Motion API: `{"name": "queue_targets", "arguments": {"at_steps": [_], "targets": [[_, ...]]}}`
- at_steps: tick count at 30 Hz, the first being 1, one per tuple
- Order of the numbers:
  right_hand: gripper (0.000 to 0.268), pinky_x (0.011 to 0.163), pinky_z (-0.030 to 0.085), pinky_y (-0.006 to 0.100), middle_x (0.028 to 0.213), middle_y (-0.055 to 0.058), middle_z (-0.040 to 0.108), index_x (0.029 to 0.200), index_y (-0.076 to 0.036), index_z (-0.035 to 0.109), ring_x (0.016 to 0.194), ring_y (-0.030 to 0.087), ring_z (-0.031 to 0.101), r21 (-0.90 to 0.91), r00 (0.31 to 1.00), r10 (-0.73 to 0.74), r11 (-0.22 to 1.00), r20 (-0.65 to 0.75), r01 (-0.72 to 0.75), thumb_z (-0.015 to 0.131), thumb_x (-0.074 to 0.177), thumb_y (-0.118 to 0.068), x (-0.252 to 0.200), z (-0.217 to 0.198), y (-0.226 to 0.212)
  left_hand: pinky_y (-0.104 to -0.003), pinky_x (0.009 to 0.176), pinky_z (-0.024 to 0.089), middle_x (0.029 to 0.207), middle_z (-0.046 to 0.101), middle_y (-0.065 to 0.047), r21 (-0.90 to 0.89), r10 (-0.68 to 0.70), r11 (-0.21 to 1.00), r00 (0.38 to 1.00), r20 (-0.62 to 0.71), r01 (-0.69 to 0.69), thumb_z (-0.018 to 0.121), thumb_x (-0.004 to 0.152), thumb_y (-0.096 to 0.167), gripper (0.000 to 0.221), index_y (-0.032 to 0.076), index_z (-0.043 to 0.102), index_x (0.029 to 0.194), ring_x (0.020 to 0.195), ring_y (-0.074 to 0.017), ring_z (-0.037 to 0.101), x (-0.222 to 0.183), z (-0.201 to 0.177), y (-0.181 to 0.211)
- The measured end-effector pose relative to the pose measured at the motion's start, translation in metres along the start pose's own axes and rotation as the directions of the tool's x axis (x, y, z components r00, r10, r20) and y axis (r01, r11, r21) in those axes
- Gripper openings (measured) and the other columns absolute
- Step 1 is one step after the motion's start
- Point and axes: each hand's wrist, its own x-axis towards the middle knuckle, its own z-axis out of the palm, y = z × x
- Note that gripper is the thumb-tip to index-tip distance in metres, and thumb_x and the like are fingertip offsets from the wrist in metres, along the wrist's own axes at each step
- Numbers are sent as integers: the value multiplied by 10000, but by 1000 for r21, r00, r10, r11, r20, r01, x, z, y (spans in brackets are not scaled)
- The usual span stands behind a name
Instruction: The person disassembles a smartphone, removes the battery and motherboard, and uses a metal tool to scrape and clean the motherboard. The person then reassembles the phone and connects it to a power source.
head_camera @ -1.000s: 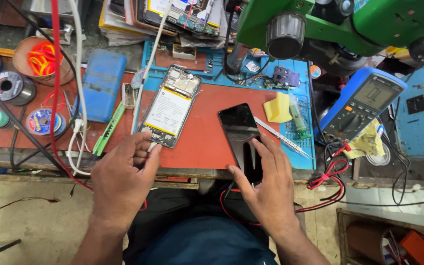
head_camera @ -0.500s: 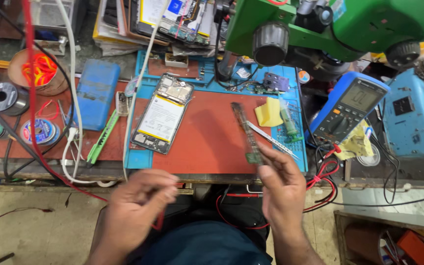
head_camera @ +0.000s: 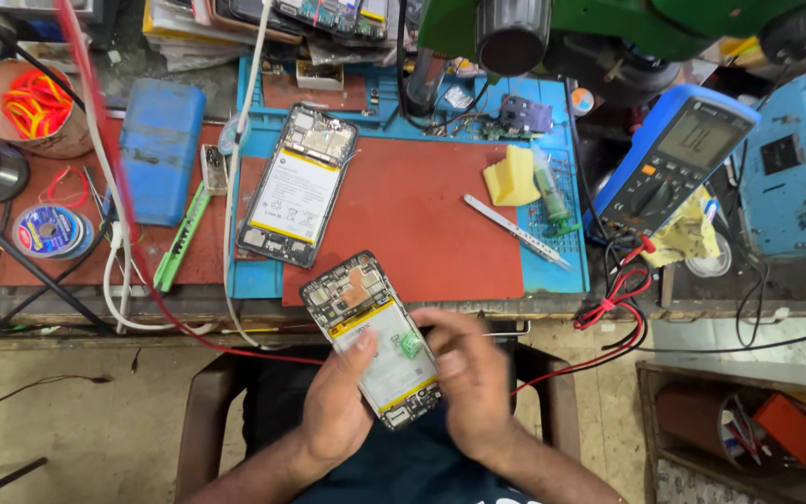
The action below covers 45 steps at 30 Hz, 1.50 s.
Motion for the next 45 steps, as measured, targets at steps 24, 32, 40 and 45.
{"name": "queue_targets", "arguments": {"at_steps": [24,32,40,45], "targets": [[200,696,517,241,941,109,764,1170,27,729,767,123,657,-371,941,-334,881,-46,295,694,991,-55,14,-12,-32,-477,1045,528,1331,560,-179,35,294,955,956,-2,-294,608,1001,171,685,-13,309,1590,1259,-319,609,27,59,71],[273,585,475,247,778,29,723,1087,4,748,619,106,606,-586,838,-529,638,138,499,834,828,11,23,19,-65,-475,1075,516,1362,552,-167,34,295,955,955,11,-295,622,1006,175,695,2,305,1600,1262,-306,605,28,56,70],[284,609,492,268,840,65,728,1065,-14,739,651,144,630,-655,769,-610,503,193,564,858,807,2,26,18,-66,-508,1088,516,1445,521,-125,109,334,936,942,32,-336,590,1022,126,673,9,280,1607,1285,-347,600,31,49,64],[282,604,503,265,840,62,735,1063,-9,744,650,150,642,-671,795,-579,518,182,531,854,804,5,24,15,-67,-515,1090,523,1462,514,-127,146,337,928,940,56,-342,569,1033,114,654,0,266,1600,1287,-362,604,34,46,58]]}}
